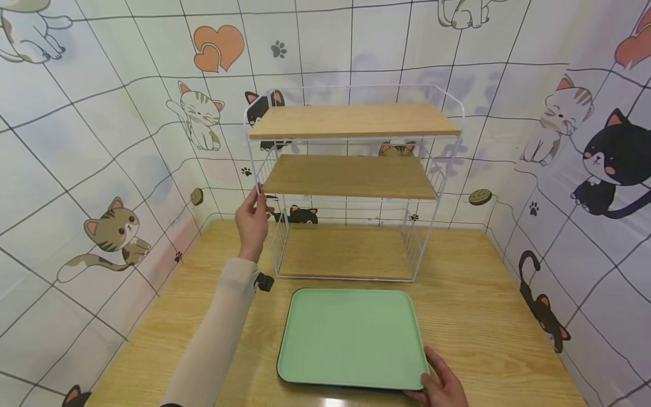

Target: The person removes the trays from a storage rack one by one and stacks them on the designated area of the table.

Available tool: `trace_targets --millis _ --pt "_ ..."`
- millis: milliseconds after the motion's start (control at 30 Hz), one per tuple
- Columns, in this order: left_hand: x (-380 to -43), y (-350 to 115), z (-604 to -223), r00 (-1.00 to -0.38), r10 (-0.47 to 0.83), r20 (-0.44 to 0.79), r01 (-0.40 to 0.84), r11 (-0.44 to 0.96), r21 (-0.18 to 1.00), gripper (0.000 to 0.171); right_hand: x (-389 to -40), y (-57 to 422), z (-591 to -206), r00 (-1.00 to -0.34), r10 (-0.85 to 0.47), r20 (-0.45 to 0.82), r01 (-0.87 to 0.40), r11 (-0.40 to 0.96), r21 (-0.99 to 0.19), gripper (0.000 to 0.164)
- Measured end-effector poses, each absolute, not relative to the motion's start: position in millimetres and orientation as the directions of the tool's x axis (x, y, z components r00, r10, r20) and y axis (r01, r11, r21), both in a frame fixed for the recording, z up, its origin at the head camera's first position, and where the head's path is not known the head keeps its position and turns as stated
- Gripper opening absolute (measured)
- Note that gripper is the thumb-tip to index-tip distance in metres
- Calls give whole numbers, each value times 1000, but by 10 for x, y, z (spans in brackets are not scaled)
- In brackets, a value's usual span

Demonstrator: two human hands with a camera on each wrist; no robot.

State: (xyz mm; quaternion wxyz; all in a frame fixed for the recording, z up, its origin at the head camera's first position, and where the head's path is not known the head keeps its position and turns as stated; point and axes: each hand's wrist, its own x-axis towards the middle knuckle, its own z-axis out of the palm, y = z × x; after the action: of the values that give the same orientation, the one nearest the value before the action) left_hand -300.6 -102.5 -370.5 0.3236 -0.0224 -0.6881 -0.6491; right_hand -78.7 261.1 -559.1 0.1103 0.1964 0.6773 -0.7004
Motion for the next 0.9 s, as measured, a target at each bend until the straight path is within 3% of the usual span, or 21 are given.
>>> trace_targets --millis 333,900 --pt "-3021 -1027 -3716 -789 -380 482 454 166 875 37 -768 2510 -5582 -933 174 -314 357 360 -862 62" --pt "-3026 -1012 -3710 -780 -399 483 459 161 874 36 -742 2433 -5714 -909 255 -330 408 381 -830 62"
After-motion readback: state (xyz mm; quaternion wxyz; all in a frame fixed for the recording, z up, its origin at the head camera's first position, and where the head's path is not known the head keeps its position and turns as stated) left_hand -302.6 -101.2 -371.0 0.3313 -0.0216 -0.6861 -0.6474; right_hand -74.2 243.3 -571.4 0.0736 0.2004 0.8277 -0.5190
